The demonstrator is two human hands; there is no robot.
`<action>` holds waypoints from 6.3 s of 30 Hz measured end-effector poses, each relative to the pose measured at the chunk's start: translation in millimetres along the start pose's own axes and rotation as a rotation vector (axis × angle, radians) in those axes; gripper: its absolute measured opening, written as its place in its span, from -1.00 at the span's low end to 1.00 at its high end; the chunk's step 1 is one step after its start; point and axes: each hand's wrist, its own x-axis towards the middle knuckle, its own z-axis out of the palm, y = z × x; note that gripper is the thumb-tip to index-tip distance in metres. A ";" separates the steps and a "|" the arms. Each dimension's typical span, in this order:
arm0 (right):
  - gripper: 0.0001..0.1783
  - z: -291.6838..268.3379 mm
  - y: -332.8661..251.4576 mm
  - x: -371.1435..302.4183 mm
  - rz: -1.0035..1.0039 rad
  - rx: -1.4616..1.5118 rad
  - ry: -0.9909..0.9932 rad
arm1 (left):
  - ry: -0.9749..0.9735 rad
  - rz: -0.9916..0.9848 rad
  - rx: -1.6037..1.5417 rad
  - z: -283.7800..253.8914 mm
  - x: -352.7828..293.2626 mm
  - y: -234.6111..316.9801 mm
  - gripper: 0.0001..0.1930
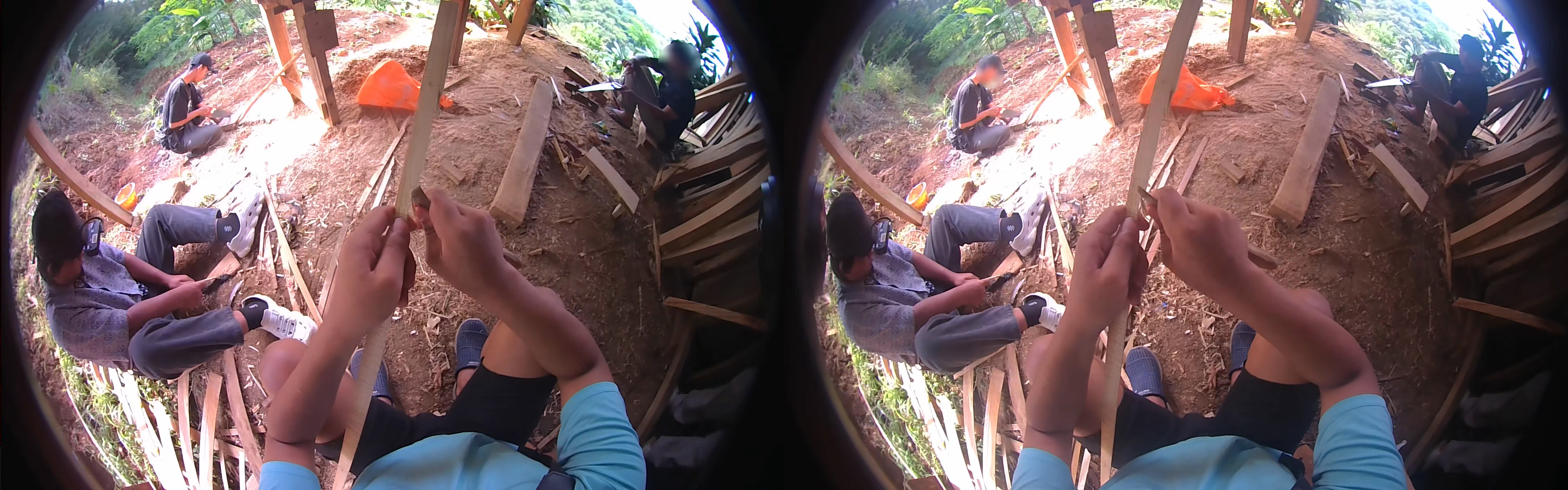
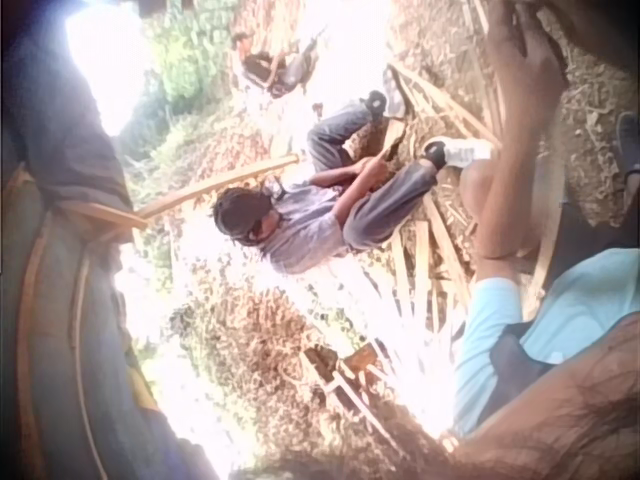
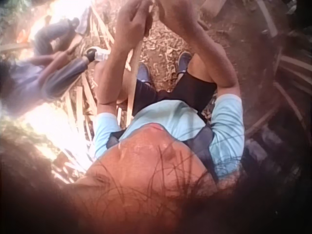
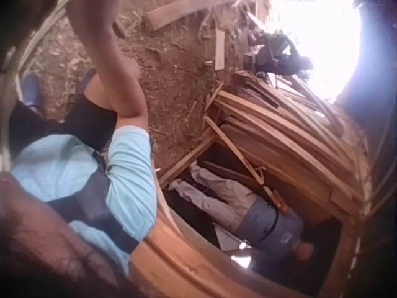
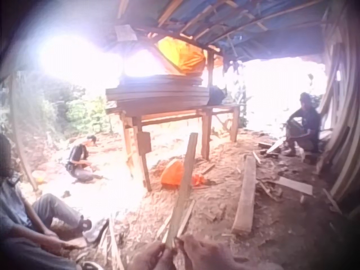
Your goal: The person sits on the ground and uses a small knife to shave thin strips off a long, thin piece of wood. They hold the wood vertically and repeatedly scrape the blade along its length to remove thin layers.
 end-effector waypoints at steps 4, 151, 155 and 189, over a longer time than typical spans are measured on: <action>-0.93 -2.0 -4.3 9.9 0.123 0.458 -0.137 | 0.036 0.003 -0.030 -3.1 -0.8 -4.3 -0.80; -0.81 -10.0 18.0 5.5 -0.112 0.272 0.197 | 0.033 0.085 -0.139 16.4 5.8 -19.7 -0.77; -0.83 -4.3 10.2 6.1 -0.114 0.274 0.246 | 0.017 0.107 -0.149 13.6 6.6 -19.4 -0.76; -0.78 -13.2 10.1 12.4 0.322 0.581 0.022 | 0.213 0.181 0.380 16.0 0.2 -21.5 -0.77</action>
